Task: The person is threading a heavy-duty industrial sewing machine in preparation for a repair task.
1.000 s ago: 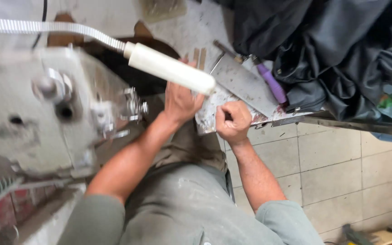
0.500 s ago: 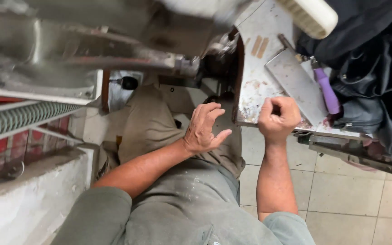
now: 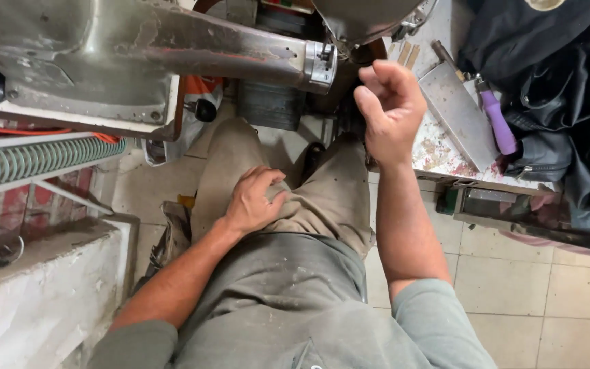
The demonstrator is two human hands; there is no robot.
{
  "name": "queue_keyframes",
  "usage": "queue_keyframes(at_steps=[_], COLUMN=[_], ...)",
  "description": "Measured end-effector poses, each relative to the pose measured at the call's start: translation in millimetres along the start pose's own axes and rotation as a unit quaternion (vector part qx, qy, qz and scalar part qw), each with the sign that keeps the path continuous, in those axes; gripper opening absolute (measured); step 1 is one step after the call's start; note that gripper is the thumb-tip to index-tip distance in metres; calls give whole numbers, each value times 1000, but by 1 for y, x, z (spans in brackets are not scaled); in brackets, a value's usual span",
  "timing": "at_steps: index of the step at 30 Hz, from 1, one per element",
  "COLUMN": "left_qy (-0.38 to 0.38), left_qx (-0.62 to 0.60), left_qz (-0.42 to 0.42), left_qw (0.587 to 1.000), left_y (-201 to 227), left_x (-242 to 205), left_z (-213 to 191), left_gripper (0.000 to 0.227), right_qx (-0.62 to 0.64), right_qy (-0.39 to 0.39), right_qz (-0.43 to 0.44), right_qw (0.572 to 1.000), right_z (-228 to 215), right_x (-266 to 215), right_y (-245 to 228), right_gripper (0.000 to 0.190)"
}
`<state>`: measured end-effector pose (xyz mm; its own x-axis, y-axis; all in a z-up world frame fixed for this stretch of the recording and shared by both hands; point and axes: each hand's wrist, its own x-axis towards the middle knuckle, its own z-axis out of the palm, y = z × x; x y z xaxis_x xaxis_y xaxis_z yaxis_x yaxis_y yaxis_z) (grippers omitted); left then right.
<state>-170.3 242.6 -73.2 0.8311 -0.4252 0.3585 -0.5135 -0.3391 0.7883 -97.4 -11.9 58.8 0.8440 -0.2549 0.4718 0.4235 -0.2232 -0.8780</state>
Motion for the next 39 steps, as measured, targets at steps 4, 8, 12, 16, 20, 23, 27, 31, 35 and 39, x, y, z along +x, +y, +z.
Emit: queue_keyframes(at_steps=[4, 8, 12, 16, 20, 23, 27, 31, 35, 39], left_qy=[-8, -52, -64, 31, 75, 187, 243, 213, 153, 144], left_qx=[-2, 13, 38, 51, 27, 89, 130, 113, 101, 92], left_qz=[11, -17, -80, -129, -173, -105, -10, 67, 67, 29], left_qw=[1000, 998, 994, 990, 982, 973, 961, 968, 981, 985], left_y=[-9, -15, -26, -34, -8, 13, 58, 83, 80, 76], left_x=[22, 20, -4, -31, -25, 1, 35, 47, 29, 8], left_z=[-35, -70, -98, -102, -140, -184, -234, -236, -226, -234], left_gripper=[29, 27, 31, 25, 27, 22, 16, 15, 22, 21], right_qx=[78, 6, -6, -12, -184, -257, -338, -499, -559, -495], right_qy=[-61, -33, -15, -69, -8, 24, -20, 45, -244, -310], right_qz=[-6, 47, 19, 10, -163, -334, -513, -550, -301, -135], right_qw=[995, 998, 1000, 998, 969, 907, 789, 669, 733, 801], right_z=[30, 42, 42, 37, 48, 51, 73, 93, 119, 139], right_x=[21, 19, 23, 24, 8, 2, 36, 109, 160, 180], right_y=[-7, -2, 3, 5, -39, -89, -189, -234, -269, -282], right_gripper=[31, 15, 13, 5, 15, 16, 11, 27, 32, 25])
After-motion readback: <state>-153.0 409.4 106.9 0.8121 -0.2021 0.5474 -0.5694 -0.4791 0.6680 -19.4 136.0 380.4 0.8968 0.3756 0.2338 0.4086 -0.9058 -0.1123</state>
